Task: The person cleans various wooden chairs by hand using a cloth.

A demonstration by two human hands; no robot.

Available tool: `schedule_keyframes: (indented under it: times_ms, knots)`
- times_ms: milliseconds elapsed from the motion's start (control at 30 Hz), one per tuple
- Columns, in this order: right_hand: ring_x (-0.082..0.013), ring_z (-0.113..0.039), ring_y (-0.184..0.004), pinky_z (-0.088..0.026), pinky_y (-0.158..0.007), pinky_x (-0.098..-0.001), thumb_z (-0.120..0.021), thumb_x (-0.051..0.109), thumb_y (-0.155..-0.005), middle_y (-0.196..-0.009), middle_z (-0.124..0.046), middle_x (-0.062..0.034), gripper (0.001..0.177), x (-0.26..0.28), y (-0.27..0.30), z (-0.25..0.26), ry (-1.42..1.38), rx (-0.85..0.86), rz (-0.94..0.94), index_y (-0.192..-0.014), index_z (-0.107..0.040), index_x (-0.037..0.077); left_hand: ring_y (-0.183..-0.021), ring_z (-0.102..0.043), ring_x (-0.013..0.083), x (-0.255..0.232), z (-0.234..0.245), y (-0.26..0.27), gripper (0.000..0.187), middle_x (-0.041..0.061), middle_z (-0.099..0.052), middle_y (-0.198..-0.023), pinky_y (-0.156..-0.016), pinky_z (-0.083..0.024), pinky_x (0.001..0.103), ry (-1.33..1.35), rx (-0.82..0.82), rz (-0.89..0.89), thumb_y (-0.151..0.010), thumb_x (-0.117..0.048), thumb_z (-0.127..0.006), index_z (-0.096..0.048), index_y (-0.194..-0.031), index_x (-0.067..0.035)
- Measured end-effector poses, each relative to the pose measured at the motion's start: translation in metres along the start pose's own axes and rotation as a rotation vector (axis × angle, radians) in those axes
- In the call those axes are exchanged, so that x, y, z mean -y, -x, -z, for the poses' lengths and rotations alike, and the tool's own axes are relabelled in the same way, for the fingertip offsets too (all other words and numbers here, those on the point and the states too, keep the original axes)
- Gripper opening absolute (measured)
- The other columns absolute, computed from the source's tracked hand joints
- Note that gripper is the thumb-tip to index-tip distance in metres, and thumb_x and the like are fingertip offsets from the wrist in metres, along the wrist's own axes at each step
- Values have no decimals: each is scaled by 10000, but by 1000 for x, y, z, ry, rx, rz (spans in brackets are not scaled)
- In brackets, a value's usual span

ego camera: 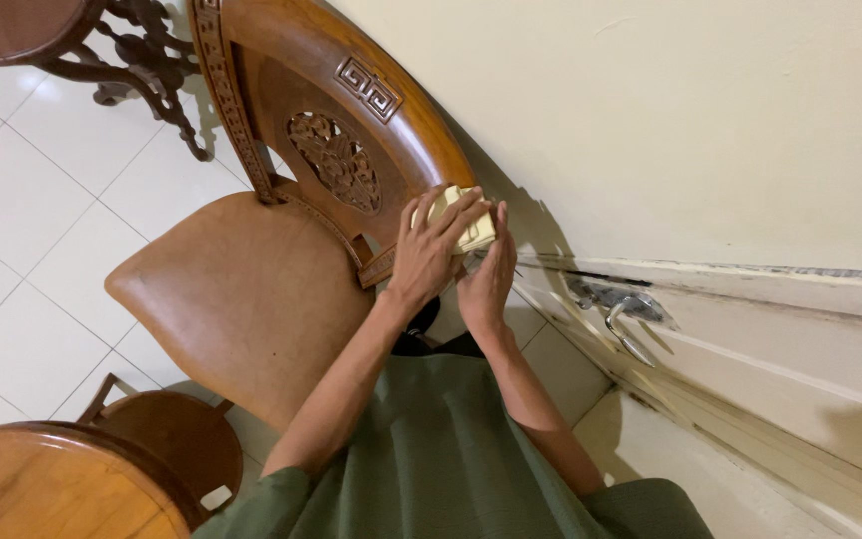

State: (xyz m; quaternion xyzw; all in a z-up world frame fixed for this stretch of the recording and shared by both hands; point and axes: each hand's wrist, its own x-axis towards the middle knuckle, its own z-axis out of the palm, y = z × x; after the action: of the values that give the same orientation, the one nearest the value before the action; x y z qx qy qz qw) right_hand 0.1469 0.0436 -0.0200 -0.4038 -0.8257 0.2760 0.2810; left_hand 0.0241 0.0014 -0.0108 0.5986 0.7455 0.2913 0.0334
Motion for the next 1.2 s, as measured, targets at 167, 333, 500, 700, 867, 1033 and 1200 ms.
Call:
schedule_keyframes:
  times_ms: [167,333,500,700,867,1033,1200]
  knots:
    - [-344,-441,-1432,-309,-1203,-524,-938,114,-699,-1561,-448,-153,1182,8,-6,5,21,10,-41,-1593,-172,22,-1465,-414,296,7,2,4,764,-70,-535,-1547,-1205,-318,510,-33,56,26,-728,-115,-843,-601,-1433,-283]
    - [-348,-443,-1491,-316,-1243,-493,-902,77,-796,-1619,-449,-176,1093,18,-6,4,-38,-45,37,-1622,-189,12,-1414,-401,362,6,6,26,687,-14,-535,-1498,-1147,-311,562,107,26,17,-719,-208,-871,-595,-1348,-218]
    - [-370,-436,-1477,-362,-1241,-497,-914,97,-791,-1603,-400,-229,1133,17,-8,2,-156,-79,8,-1621,-145,19,-1427,-417,333,5,12,2,718,-38,-562,-1496,-1176,-325,550,15,9,-10,-704,-169,-841,-622,-1386,-222]
    - [-406,-378,-1498,-344,-1230,-506,-895,17,-701,-1611,-337,-253,1266,22,-11,-2,-396,24,-283,-1635,-45,102,-1407,-404,342,1,7,-42,582,-20,-578,-1437,-1119,-320,572,-61,180,-81,-787,-287,-852,-633,-1321,-212]
    - [-371,-381,-1514,-356,-1237,-487,-860,42,-788,-1639,-322,-244,1201,24,-13,-3,-444,20,-324,-1645,-20,100,-1420,-385,321,-5,8,-30,535,-43,-595,-1421,-1129,-287,561,39,75,-17,-798,-218,-812,-650,-1309,-230]
    - [-389,-283,-1557,-310,-1263,-513,-873,35,-825,-1694,-222,-244,1192,21,-12,-4,-337,13,-134,-1636,1,62,-1455,-358,331,-3,9,-12,537,-61,-593,-1425,-1121,-246,539,148,3,41,-787,-149,-785,-641,-1298,-230]
    - [-386,-241,-1582,-302,-1292,-504,-872,62,-837,-1716,-144,-232,1135,14,-19,-3,-258,45,-94,-1638,-67,49,-1466,-366,289,-8,19,-9,578,-97,-604,-1430,-1114,-248,525,96,15,69,-757,-100,-765,-648,-1303,-251]
